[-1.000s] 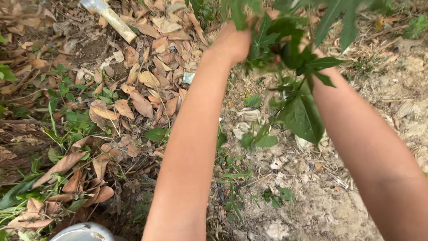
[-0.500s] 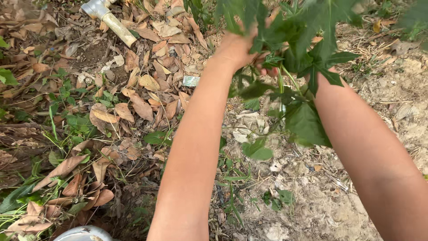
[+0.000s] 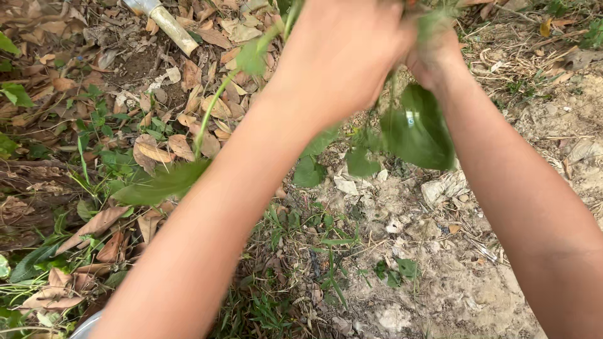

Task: The person picks up dry leaves and debris by hand from the ground and places them into a small grey bucket.

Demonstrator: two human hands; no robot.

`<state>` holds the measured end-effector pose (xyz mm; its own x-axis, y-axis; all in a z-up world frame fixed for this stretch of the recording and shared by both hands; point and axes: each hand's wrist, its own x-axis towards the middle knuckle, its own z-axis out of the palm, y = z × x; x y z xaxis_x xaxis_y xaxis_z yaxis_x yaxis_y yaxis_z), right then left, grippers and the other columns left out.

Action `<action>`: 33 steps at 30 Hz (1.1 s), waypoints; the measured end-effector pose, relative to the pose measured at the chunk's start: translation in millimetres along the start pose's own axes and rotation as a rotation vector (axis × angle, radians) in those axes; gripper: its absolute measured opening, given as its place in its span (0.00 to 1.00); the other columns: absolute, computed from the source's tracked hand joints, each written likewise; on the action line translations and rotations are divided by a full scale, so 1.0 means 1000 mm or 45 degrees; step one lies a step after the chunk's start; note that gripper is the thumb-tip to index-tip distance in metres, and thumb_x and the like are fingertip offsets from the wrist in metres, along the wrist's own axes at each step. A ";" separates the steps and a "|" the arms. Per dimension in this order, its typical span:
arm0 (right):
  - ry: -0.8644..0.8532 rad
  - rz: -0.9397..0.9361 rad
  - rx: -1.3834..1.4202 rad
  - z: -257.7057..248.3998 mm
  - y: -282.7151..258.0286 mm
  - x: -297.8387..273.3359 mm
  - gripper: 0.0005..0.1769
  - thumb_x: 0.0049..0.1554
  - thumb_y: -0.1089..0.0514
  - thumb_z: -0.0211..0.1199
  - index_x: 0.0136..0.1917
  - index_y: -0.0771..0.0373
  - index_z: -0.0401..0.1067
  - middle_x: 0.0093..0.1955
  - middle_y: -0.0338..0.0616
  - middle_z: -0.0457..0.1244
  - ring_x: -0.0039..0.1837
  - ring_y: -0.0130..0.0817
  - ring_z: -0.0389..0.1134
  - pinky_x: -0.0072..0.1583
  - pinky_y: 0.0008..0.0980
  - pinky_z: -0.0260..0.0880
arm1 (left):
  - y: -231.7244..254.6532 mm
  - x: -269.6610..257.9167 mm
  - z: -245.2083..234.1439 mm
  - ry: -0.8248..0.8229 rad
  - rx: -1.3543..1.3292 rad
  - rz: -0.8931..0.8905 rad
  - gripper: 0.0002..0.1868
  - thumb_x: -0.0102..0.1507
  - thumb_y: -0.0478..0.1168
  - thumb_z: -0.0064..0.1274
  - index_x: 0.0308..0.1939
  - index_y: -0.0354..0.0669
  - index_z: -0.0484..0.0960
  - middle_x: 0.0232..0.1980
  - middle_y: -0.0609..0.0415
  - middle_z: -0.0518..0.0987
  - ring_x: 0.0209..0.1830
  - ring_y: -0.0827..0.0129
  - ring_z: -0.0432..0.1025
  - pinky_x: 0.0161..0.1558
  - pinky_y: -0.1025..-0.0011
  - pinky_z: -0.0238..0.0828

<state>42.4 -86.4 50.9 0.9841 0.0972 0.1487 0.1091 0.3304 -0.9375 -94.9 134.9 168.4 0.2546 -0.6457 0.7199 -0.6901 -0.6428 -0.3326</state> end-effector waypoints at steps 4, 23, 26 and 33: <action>-0.023 0.059 -0.172 -0.002 -0.011 -0.009 0.13 0.71 0.51 0.50 0.56 0.58 0.74 0.51 0.41 0.72 0.51 0.30 0.75 0.53 0.32 0.75 | 0.001 -0.076 -0.038 -1.247 -0.086 -0.420 0.08 0.55 0.35 0.55 0.36 0.44 0.85 0.41 0.45 0.83 0.45 0.51 0.79 0.65 0.38 0.56; -1.324 0.934 -2.022 0.041 0.246 -0.103 0.82 0.38 0.34 0.84 0.83 0.27 0.23 0.86 0.52 0.17 0.87 0.56 0.27 0.79 0.60 0.42 | 0.030 -0.575 0.058 0.010 -0.554 -2.670 0.17 0.70 0.46 0.48 0.41 0.32 0.80 0.29 0.42 0.83 0.22 0.60 0.79 0.29 0.62 0.77; -1.282 0.941 -2.334 0.055 0.282 -0.132 0.76 0.42 0.32 0.77 0.84 0.28 0.23 0.89 0.47 0.21 0.85 0.59 0.43 0.71 0.56 0.70 | 0.065 -0.613 0.098 0.255 -0.729 -2.840 0.20 0.73 0.49 0.44 0.44 0.31 0.77 0.28 0.43 0.84 0.20 0.64 0.79 0.27 0.68 0.76; -0.972 0.057 -2.581 0.031 0.345 -0.136 0.24 0.59 0.52 0.64 0.69 0.47 0.69 0.69 0.44 0.65 0.74 0.47 0.63 0.71 0.53 0.66 | 0.082 -0.586 0.118 0.363 -1.065 -2.826 0.32 0.66 0.56 0.52 0.61 0.31 0.67 0.57 0.35 0.78 0.57 0.52 0.73 0.56 0.56 0.71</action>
